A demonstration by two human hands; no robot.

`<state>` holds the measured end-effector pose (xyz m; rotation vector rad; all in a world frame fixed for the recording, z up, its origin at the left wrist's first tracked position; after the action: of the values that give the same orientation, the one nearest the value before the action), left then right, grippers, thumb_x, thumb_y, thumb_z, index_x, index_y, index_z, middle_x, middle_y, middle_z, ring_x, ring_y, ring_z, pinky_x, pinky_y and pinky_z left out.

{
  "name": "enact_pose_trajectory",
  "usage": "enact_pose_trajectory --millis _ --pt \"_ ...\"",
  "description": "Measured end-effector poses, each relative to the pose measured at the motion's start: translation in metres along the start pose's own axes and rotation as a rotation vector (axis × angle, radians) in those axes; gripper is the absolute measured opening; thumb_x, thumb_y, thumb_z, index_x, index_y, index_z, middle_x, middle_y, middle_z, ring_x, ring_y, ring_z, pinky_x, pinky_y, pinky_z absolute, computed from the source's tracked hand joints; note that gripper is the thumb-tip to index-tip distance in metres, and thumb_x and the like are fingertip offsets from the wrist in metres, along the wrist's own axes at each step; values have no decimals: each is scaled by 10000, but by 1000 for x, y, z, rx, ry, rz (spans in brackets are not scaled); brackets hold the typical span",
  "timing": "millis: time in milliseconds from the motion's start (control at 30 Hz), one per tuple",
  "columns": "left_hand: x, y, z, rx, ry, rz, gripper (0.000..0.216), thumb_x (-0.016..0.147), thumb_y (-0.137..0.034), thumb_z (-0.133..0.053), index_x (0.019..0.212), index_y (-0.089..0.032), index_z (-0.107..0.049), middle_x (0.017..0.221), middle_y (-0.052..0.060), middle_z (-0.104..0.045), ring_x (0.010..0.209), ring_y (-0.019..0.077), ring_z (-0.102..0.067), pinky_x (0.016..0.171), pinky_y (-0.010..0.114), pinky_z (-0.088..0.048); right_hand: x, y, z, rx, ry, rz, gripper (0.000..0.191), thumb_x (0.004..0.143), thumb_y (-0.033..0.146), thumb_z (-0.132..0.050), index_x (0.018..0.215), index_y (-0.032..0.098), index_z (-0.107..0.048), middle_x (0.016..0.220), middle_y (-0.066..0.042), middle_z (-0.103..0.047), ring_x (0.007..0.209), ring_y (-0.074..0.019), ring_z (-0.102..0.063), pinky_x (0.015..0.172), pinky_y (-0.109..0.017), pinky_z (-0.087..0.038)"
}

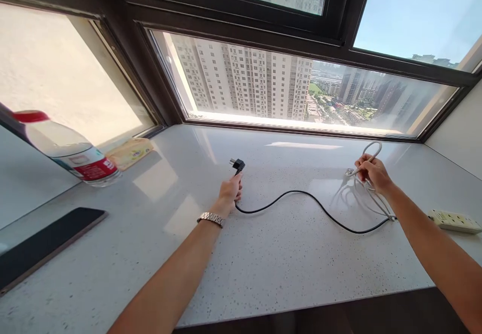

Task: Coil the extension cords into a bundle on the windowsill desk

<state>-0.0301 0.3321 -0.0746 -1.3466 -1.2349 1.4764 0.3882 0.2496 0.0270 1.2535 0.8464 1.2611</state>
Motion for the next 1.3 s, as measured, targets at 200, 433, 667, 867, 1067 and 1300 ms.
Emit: enact_pose_trajectory --millis 200,433,667,867,1067,1300 --pt "-68 28 -101 -149 370 190 529 668 -655 -636 607 -214 -350 469 -115 -208 361 35 -165 342 186 -146 -16 -6 -31 928 -315 6 67 605 221 -473 651 206 -426 616 53 -530 445 -81 -497 431 -204 -391" --pt "-109 38 -174 -579 470 385 573 677 -705 -629 821 -160 -526 485 -128 -210 373 28 -173 359 163 -120 -89 -58 -119 1297 -452 -138 15 589 196 -523 589 209 -515 591 38 -602 537 -107 -574 497 -219 -475" --pt "-70 25 -132 -460 347 219 359 768 -428 -682 719 -190 -418 537 -94 -350 399 34 -327 381 163 -252 -156 -94 -147 1025 -316 -425 79 640 237 -661 714 210 -659 791 13 -682 709 -150 -677 634 -250 -553" --pt "-71 40 -108 -294 387 277 345 803 -505 -616 822 -201 -453 518 -86 -389 360 63 -338 374 207 -330 -177 -64 -108 173 104 -531 352 716 467 -696 867 149 -707 956 -101 -701 516 -134 -638 382 -209 -419" --pt "-72 41 -106 -203 387 219 416 820 -607 -508 1001 -238 -447 570 -78 -439 356 61 -338 368 187 -303 -140 19 -134 22 483 -230 477 804 590 -526 747 143 -684 706 -86 -684 581 -176 -639 473 -247 -434" --pt "-69 40 -105 -200 410 150 237 812 -382 -528 908 -166 -523 534 -89 -361 360 39 -271 352 159 -202 -41 -35 -176 -950 101 -182 200 773 399 -643 772 199 -636 837 -90 -711 789 -234 -641 588 -274 -359"
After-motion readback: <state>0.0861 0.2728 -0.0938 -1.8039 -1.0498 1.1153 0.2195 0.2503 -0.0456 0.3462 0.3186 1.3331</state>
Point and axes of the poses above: each hand's wrist, its own x-axis towards the middle knuckle, its own z-axis out of the back of the hand, y = z × x, the point moved 7 cm from there along x, towards the middle knuckle
